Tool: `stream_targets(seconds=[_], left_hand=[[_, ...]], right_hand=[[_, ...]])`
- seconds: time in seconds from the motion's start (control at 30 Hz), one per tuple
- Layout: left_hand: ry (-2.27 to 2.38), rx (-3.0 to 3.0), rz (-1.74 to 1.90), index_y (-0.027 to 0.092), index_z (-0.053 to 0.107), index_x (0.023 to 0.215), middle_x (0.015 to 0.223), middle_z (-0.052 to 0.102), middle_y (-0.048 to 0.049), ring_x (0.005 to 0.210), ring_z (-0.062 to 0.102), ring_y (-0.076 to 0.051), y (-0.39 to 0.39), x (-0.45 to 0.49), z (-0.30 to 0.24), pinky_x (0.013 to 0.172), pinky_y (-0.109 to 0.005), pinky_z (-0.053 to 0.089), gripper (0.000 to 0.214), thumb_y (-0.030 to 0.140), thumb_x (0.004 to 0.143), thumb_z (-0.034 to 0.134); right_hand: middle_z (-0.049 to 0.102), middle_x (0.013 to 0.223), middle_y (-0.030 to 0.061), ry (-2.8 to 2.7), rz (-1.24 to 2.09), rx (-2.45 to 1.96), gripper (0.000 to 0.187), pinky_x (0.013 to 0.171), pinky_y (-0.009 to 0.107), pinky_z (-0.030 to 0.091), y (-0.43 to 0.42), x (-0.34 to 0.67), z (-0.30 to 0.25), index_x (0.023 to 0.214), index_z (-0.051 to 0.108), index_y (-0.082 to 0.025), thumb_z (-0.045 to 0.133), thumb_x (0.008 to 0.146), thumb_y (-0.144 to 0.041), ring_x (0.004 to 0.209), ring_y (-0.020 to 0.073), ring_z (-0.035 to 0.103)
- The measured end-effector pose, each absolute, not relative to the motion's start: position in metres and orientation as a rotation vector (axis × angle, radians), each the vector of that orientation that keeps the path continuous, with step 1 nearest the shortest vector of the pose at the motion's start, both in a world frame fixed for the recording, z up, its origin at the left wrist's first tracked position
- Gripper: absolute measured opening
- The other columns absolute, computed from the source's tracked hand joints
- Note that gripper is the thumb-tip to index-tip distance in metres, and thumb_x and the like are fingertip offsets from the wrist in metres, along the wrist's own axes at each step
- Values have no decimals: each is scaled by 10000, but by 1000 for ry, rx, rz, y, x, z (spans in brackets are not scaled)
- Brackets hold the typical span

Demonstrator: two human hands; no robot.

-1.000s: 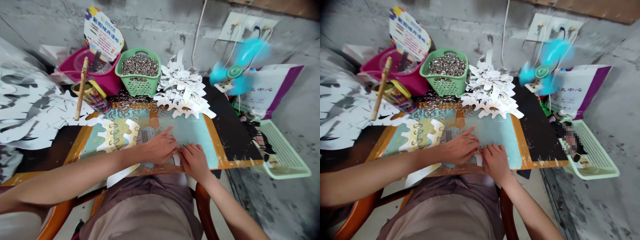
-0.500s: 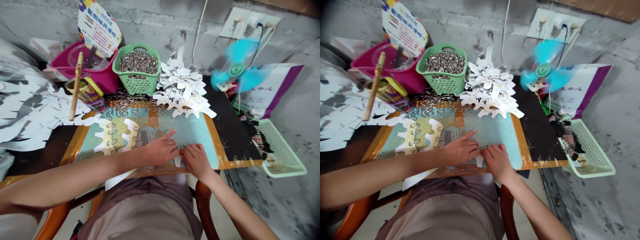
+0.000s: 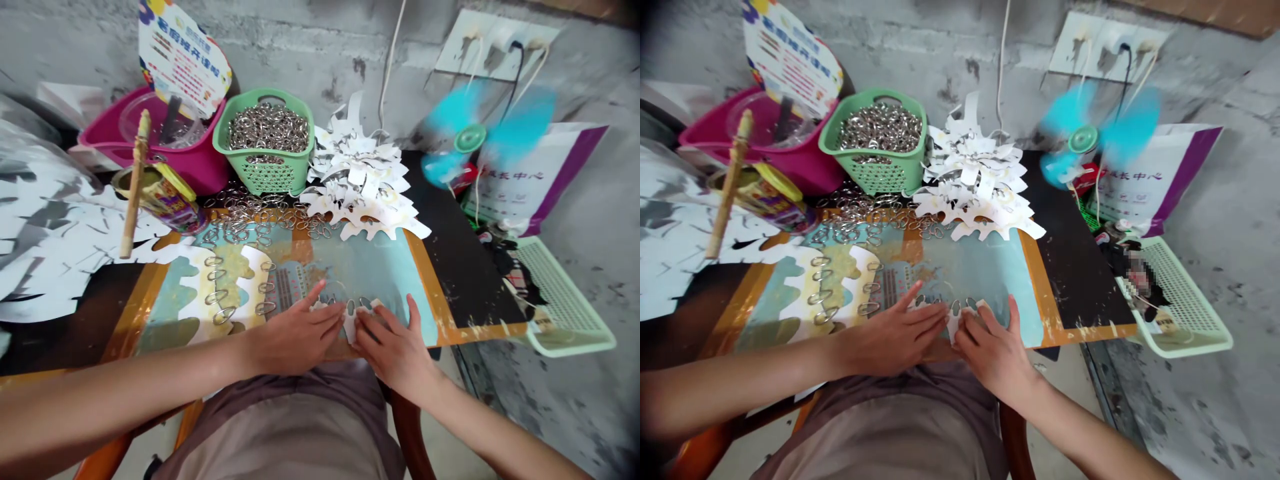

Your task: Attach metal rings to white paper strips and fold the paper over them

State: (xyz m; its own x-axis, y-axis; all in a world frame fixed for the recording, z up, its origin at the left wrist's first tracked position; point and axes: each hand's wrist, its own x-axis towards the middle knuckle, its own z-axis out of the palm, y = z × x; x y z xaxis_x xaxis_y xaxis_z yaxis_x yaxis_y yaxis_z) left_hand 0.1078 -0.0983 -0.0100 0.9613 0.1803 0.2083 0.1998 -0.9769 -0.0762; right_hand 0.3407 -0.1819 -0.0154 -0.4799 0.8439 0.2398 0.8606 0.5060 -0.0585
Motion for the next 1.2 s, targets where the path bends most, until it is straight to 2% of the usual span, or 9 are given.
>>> stream_targets(seconds=[0.17,0.33,0.57,0.8,0.87,0.93,1.07,1.13,1.2], left_hand=[[-450,-3092,-249,146,638,1245,1351,606,-101,1380,397,-277,-106,105,-7,1230,-612,-40,361,305,942,525],[-584,-3125,-228,158,619,1277,1422,545,-84,1398,357,-317,-115,107,-2,1211,-630,-90,411,352,920,556],[-838,-3167,-291,233,604,1292,1498,465,-75,1439,300,-352,-116,106,-1,1177,-706,-40,415,251,877,595],[-614,-3206,-248,128,547,1344,1379,600,-106,1445,333,-264,-115,109,-5,1188,-610,-172,452,272,918,503],[-613,-3190,-249,105,534,1351,1367,607,-125,1440,344,-256,-115,111,-5,1190,-593,-181,469,261,911,492],[-610,-3162,-241,93,536,1343,1356,610,-143,1440,343,-251,-115,112,-6,1186,-583,-194,472,262,905,483],[-601,-3117,-228,117,565,1311,1357,602,-160,1439,336,-267,-118,115,-10,1167,-621,-200,448,309,915,481],[-609,-3113,-234,131,576,1301,1365,594,-158,1432,340,-268,-118,115,-10,1170,-638,-175,434,324,924,481],[-653,-3111,-246,142,595,1278,1380,578,-155,1426,343,-277,-118,115,-8,1186,-647,-122,416,333,923,495]], right_hand=[[710,1181,31,-2452,-148,-1454,147,1157,686,-3,-182,335,-18,1007,657,-204,551,986,-304,1207,272,546],[682,1269,53,-2393,-190,-1504,212,1146,712,-65,-191,331,-28,1113,661,-205,528,997,-324,1290,290,500],[641,1342,89,-2381,-128,-1551,266,1177,673,-43,-198,328,-40,1177,655,-189,558,978,-337,1332,296,476],[585,1421,74,-2350,26,-1529,308,1179,680,-36,-198,337,-35,1270,610,-205,542,980,-280,1390,324,427],[549,1458,76,-2375,167,-1493,387,1178,698,25,-198,346,-32,1372,531,-212,511,986,-241,1422,335,384],[535,1468,80,-2342,393,-1421,470,1186,651,193,-198,357,-30,1461,422,-231,469,994,-206,1436,309,372],[439,1513,125,-1821,538,-1505,492,928,398,583,-199,373,-27,1467,376,-272,485,989,-226,1204,235,603],[366,1535,139,-1675,509,-1591,434,694,306,626,-198,378,-24,1390,473,-282,537,963,-245,1012,205,663],[409,1481,143,-1724,501,-1635,363,586,273,601,-196,381,-21,1305,562,-271,541,946,-223,962,205,662]])
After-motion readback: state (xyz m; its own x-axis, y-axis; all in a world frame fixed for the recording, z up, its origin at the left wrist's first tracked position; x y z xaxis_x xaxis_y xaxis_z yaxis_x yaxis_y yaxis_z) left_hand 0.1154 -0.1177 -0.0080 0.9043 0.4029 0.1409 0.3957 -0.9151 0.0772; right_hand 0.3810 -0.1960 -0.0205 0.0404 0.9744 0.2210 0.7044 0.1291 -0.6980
